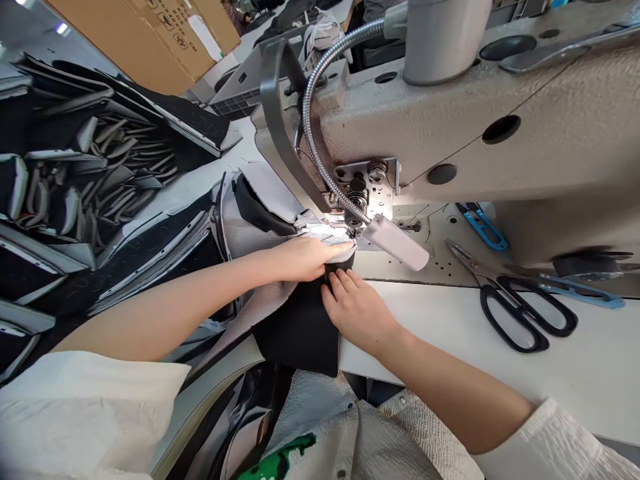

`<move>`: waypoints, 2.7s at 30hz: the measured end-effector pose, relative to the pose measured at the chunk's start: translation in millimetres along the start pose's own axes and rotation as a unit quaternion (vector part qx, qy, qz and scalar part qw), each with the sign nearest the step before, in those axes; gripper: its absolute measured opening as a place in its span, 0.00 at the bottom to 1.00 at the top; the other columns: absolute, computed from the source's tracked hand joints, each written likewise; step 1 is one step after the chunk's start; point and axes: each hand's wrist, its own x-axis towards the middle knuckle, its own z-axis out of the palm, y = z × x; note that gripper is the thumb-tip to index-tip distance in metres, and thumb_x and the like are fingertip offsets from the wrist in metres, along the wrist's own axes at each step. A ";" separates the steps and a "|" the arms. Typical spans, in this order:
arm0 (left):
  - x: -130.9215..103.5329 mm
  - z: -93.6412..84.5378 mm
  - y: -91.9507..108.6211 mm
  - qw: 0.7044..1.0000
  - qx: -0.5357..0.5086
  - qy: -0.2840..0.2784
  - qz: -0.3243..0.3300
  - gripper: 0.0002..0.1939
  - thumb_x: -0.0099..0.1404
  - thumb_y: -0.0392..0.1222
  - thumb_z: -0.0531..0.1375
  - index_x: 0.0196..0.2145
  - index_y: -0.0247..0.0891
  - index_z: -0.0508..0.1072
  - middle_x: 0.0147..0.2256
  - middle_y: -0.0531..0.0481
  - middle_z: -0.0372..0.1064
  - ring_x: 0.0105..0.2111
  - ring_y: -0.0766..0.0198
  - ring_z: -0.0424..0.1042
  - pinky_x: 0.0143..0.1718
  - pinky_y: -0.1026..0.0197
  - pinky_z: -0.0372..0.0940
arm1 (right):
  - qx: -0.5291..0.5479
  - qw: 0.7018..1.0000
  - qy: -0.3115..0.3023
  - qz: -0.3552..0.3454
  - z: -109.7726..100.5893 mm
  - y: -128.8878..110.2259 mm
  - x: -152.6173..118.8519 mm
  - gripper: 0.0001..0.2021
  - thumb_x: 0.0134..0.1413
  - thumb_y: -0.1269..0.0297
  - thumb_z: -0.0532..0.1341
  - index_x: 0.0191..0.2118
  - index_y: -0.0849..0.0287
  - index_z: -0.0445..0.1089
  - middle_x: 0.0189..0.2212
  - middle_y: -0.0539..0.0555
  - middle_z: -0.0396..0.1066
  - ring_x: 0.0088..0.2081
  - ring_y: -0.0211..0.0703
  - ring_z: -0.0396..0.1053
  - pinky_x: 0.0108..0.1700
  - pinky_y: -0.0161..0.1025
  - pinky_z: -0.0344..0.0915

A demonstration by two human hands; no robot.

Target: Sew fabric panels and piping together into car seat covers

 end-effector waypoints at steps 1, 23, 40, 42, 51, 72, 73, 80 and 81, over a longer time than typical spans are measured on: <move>0.5 -1.4 -0.9 1.000 0.004 0.001 0.003 0.37 0.58 0.34 0.52 0.65 0.48 0.47 0.42 0.43 0.72 0.38 0.52 0.72 0.33 0.59 0.62 | -0.001 1.000 -0.004 -0.002 -0.7 0.3 0.3 0.18 0.53 0.74 0.56 0.50 0.70 0.69 0.50 0.69 0.68 0.52 0.55 0.67 0.55 0.48 0.62; -9.3 -18.5 33.0 0.992 0.056 -0.104 -0.043 0.40 0.59 0.34 0.55 0.65 0.31 0.41 0.36 0.40 0.73 0.37 0.51 0.72 0.35 0.57 0.64 | 0.055 0.997 -0.025 -0.045 -3.8 11.6 -4.8 0.22 0.54 0.72 0.54 0.56 0.71 0.63 0.54 0.70 0.63 0.59 0.62 0.56 0.60 0.56 0.53; -13.0 -6.4 20.7 0.990 -0.034 -0.122 -0.059 0.42 0.60 0.33 0.51 0.66 0.36 0.31 0.42 0.41 0.73 0.36 0.56 0.73 0.34 0.61 0.64 | 0.168 0.976 -0.060 -0.124 -3.7 4.6 -5.3 0.26 0.51 0.70 0.56 0.58 0.68 0.61 0.57 0.66 0.60 0.60 0.58 0.54 0.62 0.53 0.50; -11.9 -10.4 13.6 0.986 -0.113 -0.121 -0.012 0.40 0.61 0.34 0.49 0.66 0.36 0.34 0.52 0.41 0.67 0.43 0.59 0.71 0.39 0.64 0.64 | 0.157 0.981 -0.053 -0.099 0.1 -1.7 -5.0 0.25 0.52 0.71 0.55 0.58 0.69 0.61 0.57 0.65 0.60 0.60 0.58 0.54 0.62 0.53 0.49; 6.7 -5.9 20.3 0.989 -0.133 -0.049 -0.048 0.37 0.63 0.35 0.46 0.66 0.33 0.35 0.55 0.39 0.63 0.48 0.58 0.69 0.40 0.64 0.63 | 0.130 0.988 -0.069 -0.041 3.3 0.9 10.4 0.18 0.50 0.69 0.56 0.48 0.66 0.68 0.46 0.63 0.69 0.53 0.56 0.61 0.61 0.56 0.47; -12.6 12.1 18.9 0.966 -0.253 -0.041 0.010 0.39 0.59 0.33 0.47 0.66 0.27 0.35 0.32 0.50 0.69 0.30 0.64 0.66 0.29 0.66 0.60 | 0.143 0.987 -0.067 -0.041 14.3 -96.0 17.2 0.16 0.58 0.69 0.53 0.49 0.70 0.69 0.47 0.68 0.70 0.52 0.56 0.64 0.58 0.56 0.55; -9.9 12.3 20.5 0.967 -0.251 -0.033 0.007 0.39 0.59 0.33 0.47 0.65 0.26 0.35 0.32 0.49 0.69 0.31 0.63 0.67 0.30 0.66 0.60 | 0.150 0.985 -0.075 -0.033 14.4 -97.4 18.9 0.16 0.58 0.69 0.53 0.49 0.70 0.69 0.47 0.68 0.70 0.51 0.57 0.64 0.57 0.57 0.55; 6.9 13.7 27.4 0.980 -0.187 0.038 -0.046 0.34 0.62 0.34 0.46 0.64 0.23 0.41 0.38 0.39 0.73 0.35 0.56 0.71 0.32 0.61 0.61 | 0.179 0.980 -0.090 -0.014 16.5 -105.3 33.9 0.17 0.56 0.70 0.54 0.50 0.66 0.69 0.54 0.67 0.64 0.55 0.57 0.59 0.56 0.57 0.55; 9.2 15.4 27.8 0.982 -0.175 0.053 -0.045 0.33 0.62 0.34 0.45 0.64 0.23 0.43 0.39 0.38 0.72 0.36 0.55 0.72 0.32 0.61 0.61 | 0.176 0.981 -0.084 -0.021 16.3 -106.1 35.4 0.17 0.56 0.70 0.54 0.51 0.65 0.68 0.56 0.65 0.62 0.57 0.57 0.57 0.57 0.57 0.55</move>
